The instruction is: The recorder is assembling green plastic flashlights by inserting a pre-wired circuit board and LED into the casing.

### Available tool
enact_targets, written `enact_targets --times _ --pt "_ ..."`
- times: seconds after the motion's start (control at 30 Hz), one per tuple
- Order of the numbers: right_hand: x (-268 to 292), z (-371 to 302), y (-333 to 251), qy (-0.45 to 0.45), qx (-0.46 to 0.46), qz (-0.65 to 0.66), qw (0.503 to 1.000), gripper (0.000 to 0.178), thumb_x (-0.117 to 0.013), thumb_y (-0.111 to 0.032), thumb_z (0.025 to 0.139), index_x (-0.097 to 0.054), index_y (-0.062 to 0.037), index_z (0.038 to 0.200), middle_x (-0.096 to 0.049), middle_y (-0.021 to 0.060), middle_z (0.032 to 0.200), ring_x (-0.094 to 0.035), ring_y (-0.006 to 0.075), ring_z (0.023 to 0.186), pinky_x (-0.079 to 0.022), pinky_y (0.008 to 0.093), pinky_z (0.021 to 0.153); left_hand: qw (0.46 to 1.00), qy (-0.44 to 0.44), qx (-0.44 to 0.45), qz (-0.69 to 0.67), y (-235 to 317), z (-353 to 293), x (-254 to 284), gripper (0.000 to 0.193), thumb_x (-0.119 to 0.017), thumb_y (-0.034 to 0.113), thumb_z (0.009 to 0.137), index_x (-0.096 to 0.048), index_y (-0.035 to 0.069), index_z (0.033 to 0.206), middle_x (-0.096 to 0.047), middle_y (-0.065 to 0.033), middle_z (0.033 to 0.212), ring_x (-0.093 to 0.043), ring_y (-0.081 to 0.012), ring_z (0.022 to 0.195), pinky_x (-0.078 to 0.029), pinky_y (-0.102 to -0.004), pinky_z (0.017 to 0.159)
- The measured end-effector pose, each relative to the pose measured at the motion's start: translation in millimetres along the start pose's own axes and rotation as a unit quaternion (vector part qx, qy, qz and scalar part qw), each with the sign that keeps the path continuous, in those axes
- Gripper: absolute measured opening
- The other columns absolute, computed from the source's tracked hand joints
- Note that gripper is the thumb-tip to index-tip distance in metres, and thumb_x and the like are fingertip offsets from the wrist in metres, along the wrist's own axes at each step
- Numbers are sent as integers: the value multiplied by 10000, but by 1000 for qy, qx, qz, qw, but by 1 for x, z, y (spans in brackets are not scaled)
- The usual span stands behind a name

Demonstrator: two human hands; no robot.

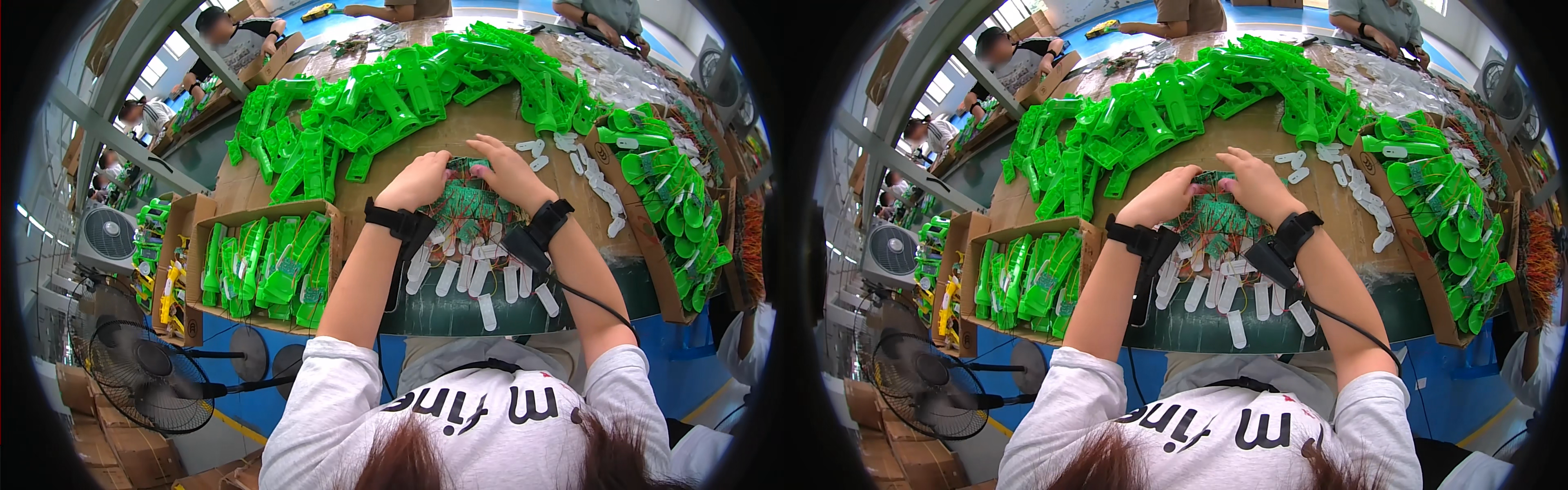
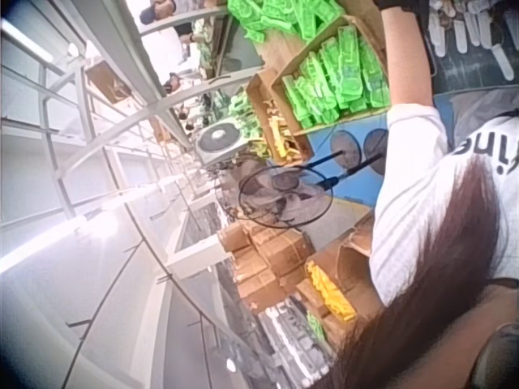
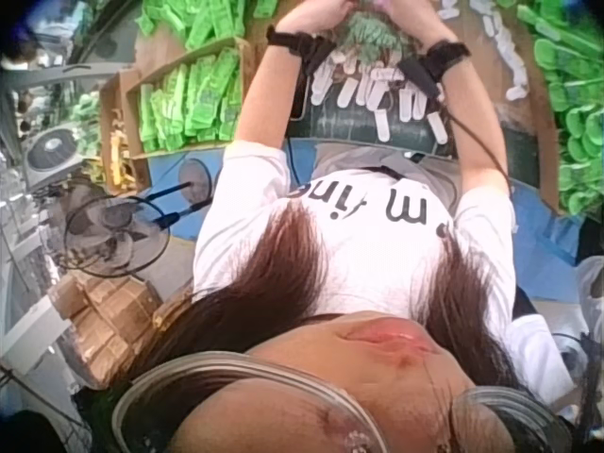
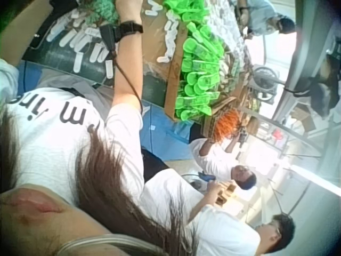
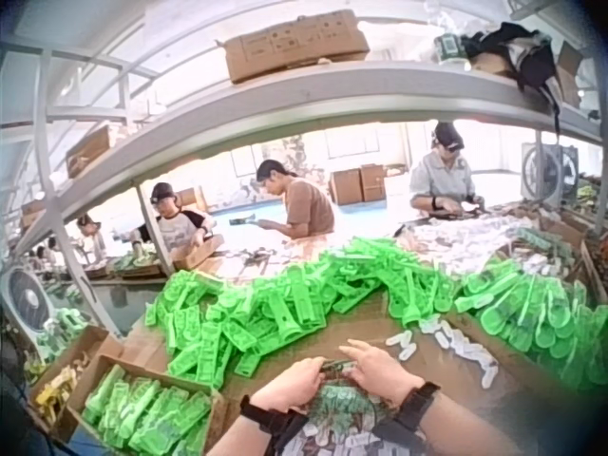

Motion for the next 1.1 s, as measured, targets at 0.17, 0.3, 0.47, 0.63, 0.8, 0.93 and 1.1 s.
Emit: enact_targets --times 0.17,0.3,0.47,0.63,0.8,0.93,1.1 --pt "2 9 -14 -116 28 83 989 285 -604 -177 773 -612 -78 1040 -636 146 927 -553 321 956 -436 406 808 999 -25 -12 -22 -1 3 -4 247 -481 83 848 -519 -20 1069 -559 -214 1025 -514 -355 991 -404 -412 863" --pt "-4 10 -7 -132 17 85 987 228 -583 -129 795 -608 -43 1005 -628 166 859 -575 294 840 -439 373 748 1000 16 5 22 -2 4 -5 203 -497 101 845 -558 -19 997 -581 -209 951 -530 -363 943 -424 -410 830" --pt "-10 7 -6 -119 -47 124 984 185 -597 -200 806 -601 -79 945 -618 194 777 -590 369 764 -459 431 669 998 53 15 7 2 2 0 187 -533 131 831 -606 10 954 -596 -197 891 -550 -366 885 -440 -416 787" --pt "-11 6 -10 -108 -60 94 988 176 -599 -187 803 -584 -68 932 -616 194 774 -590 370 757 -463 433 664 997 72 2 -4 2 2 0 184 -555 151 820 -636 22 922 -603 -193 867 -568 -367 838 -452 -422 750" --pt "-12 4 -28 -78 -101 41 991 143 -586 -160 806 -580 -57 906 -615 187 757 -593 365 758 -465 437 662 993 97 38 61 5 3 -5 159 -538 140 822 -624 7 843 -601 -186 831 -576 -359 808 -465 -434 716" --pt "-15 4 -35 -58 -130 8 990 113 -570 -154 808 -582 -53 858 -616 189 746 -600 363 748 -471 441 658 986 103 61 114 9 3 -10 153 -528 130 820 -603 -1 794 -597 -186 813 -581 -355 802 -471 -435 717" --pt "-23 5 -31 -56 -145 -6 988 136 -581 -172 803 -600 -63 883 -621 190 760 -598 370 744 -471 449 664 982 71 79 158 17 4 -6 128 -523 96 795 -606 -2 787 -604 -191 821 -597 -341 803 -492 -420 707"
Point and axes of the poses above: each hand's wrist, its own z-axis towards the middle knuckle, its own x-axis out of the back of the hand, y = z × x, the point moved 2 cm from there along z, towards the middle knuckle
